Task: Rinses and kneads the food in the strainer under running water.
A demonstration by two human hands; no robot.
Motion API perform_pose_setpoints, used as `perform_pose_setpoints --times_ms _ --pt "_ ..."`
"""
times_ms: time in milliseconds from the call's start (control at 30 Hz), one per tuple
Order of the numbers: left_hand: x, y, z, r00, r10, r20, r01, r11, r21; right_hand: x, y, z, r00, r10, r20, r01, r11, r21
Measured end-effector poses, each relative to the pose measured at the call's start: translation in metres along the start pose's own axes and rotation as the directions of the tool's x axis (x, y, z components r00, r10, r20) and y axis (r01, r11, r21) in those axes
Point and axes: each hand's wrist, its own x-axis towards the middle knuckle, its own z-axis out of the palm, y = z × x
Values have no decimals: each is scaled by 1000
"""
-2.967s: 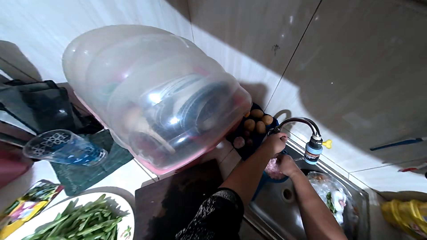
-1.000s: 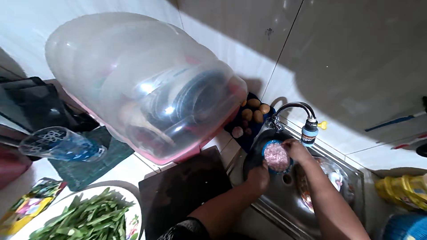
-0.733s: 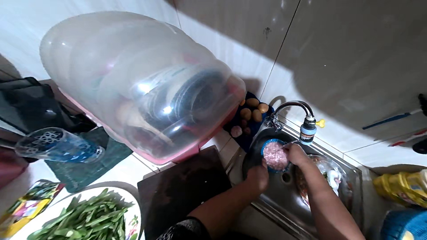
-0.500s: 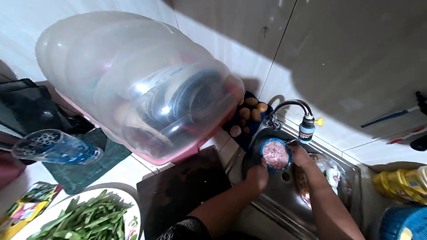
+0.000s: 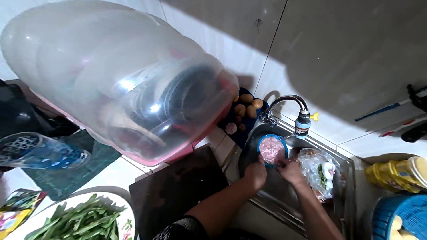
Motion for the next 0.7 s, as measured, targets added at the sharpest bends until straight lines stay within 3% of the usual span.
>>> perform_pose_setpoints --times_ms 233,367,467,567,700 --pt "5 -3 9 1000 28 -2 -28 999 39 24 -60 -3 996 59 72 -55 997 -54" --pt "8 -4 21 998 56 -33 -54 997 63 56 -65 -14 993 111 -42 -110 994 24" --pt "9 -4 22 998 50 -37 -49 998 38 83 -61 -33 985 122 -119 -126 992 -27" --pt "5 -5 10 997 66 -41 -65 998 26 98 -59 -42 994 105 -16 -106 992 -62" --pt "6 -12 -3 997 65 -34 -65 998 3 125 -51 -6 997 45 68 -41 998 -57"
